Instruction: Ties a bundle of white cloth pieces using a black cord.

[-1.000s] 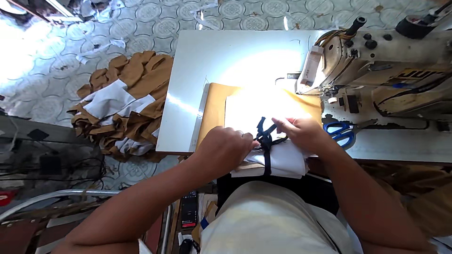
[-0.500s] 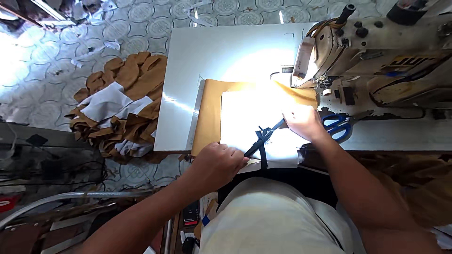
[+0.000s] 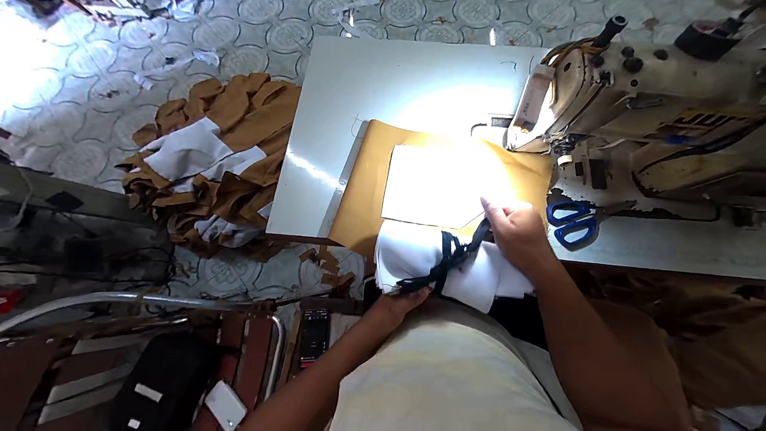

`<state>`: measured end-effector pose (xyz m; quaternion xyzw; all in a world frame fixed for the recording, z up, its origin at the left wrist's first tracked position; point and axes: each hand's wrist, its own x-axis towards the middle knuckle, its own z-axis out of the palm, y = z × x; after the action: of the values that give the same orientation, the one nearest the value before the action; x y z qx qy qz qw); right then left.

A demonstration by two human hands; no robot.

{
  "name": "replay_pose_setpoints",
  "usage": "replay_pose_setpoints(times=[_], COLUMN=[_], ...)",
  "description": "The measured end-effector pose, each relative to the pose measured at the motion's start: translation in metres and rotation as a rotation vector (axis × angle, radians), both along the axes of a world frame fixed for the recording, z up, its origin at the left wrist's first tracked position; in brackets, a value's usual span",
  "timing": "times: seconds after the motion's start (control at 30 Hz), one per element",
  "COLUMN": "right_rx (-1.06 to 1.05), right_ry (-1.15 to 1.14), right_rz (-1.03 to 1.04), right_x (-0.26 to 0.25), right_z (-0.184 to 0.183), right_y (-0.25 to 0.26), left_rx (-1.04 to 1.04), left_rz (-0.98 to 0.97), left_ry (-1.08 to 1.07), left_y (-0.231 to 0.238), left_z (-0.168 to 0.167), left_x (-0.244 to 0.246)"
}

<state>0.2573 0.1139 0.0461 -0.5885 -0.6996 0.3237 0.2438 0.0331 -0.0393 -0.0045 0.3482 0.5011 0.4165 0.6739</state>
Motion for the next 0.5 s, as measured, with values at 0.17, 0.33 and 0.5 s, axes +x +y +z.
replay_pose_setpoints(times=[0.17,0.33,0.5], right_rx=[0.036,0.046,-0.018], right_ry=[0.162,0.408,0.754], right_rz=[0.152,0.227,0.682], right_x=[-0.018,-0.019,-0.018], right_z=[-0.009,-0.002,0.053], right_y=[-0.048,-0.073,-0.072], left_rx=[0.017,0.213,0.330], left_rz=[0.065,0.152,0.330], left_ry=[-0.198,-0.188,-0.249], left_y=[0.004,-0.012,-0.027], left_z=[-0.010,0.001,0.039], left_x=[0.007,0.014,-0.002])
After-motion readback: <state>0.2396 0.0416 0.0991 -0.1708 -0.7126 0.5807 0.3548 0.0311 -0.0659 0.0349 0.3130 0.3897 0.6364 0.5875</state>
